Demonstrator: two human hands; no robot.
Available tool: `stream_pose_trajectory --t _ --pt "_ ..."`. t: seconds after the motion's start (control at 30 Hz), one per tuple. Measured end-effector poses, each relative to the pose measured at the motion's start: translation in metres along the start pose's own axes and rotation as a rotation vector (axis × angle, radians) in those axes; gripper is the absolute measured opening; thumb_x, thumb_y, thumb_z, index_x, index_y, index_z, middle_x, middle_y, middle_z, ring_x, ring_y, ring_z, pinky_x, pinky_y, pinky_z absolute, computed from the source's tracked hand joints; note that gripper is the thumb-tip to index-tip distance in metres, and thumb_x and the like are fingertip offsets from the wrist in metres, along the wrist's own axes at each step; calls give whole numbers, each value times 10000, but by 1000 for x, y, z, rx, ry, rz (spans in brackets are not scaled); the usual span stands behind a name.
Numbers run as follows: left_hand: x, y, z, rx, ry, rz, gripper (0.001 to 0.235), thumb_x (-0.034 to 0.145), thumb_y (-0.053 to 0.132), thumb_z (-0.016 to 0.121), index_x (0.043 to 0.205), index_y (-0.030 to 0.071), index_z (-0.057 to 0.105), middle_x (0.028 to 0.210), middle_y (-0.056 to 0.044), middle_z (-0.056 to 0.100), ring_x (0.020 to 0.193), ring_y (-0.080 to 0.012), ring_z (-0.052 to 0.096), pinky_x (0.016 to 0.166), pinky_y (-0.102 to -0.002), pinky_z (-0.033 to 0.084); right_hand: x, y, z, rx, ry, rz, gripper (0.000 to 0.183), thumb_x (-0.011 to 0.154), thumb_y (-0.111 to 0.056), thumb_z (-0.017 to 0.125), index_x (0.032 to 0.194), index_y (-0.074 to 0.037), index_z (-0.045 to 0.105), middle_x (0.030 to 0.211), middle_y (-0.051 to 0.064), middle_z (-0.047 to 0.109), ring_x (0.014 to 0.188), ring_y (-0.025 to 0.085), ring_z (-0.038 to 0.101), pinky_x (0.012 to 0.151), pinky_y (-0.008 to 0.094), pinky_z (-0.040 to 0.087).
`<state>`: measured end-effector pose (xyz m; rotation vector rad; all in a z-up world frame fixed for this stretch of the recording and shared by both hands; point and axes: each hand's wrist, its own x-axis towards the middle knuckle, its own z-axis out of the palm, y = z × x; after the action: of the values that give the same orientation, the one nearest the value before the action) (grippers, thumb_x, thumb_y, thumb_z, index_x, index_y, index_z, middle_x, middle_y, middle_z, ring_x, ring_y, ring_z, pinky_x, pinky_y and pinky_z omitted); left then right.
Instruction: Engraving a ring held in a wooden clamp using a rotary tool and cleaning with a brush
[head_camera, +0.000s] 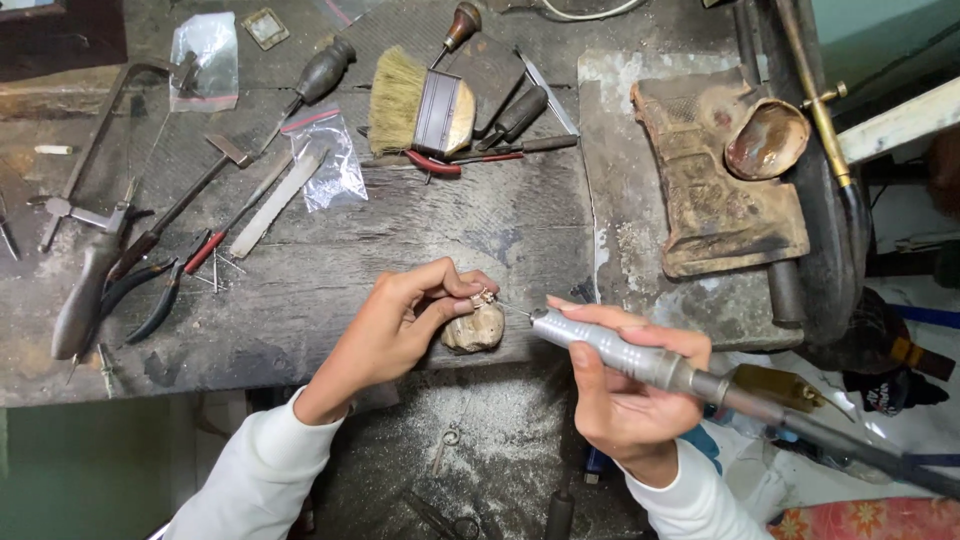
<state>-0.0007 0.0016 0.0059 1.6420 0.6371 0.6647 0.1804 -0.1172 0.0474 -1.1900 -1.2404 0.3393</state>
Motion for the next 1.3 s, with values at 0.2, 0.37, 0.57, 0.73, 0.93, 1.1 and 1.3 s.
stream_pose_trajectory --t 0.2,0.37,0.57,0.73,0.93,1.1,1.3 --pt "0 1 0 -2 -8 -26 169 995 45 569 844 80 501 1182 -133 786 1194 -203 733 940 -276 565 -10 8 -5 19 -75 -49 339 953 59 582 1131 -62 321 1022 353 667 994 520 765 909 542 670" --pt "-1 0 0 -21 5 -39 88 973 56 614 901 71 566 1189 -138 784 1155 -195 744 956 -281 565 -10 5 -6 63 -104 -40 302 997 -5 566 1162 -76 323 1090 371 651 1055 525 749 948 555 670" --pt "-1 7 0 -8 28 -76 114 969 101 649 1075 75 681 1126 -46 792 1025 -124 754 917 -247 562 -11 4 -9 101 -92 -18 303 988 -22 555 1160 -104 320 1120 407 622 1078 547 729 994 593 632" --pt "-2 -1 1 -15 26 -44 51 952 55 665 912 60 634 1156 -113 794 1146 -184 745 981 -276 542 -11 6 -9 101 -112 5 320 967 44 581 1156 -77 353 1073 358 656 1057 511 753 966 567 668" --pt "-2 -2 0 42 35 -17 71 960 54 652 901 66 615 1148 -107 799 1171 -197 747 979 -270 551 -10 7 -8 58 -120 -2 327 957 62 585 1127 -54 330 1052 349 673 1015 501 775 877 490 694" --pt "-1 -1 0 24 31 -18 47 954 64 671 912 71 651 1140 -96 801 1149 -189 754 976 -269 545 -11 8 -5 81 -113 22 328 957 80 579 1136 -57 341 1059 348 673 1013 481 775 932 497 679" --pt "-1 2 -1 61 41 0 75 965 74 654 893 73 632 1133 -84 804 1132 -181 760 952 -264 549 -10 9 -5 57 -137 17 334 945 86 584 1118 -46 330 1036 339 676 990 493 781 900 502 681"
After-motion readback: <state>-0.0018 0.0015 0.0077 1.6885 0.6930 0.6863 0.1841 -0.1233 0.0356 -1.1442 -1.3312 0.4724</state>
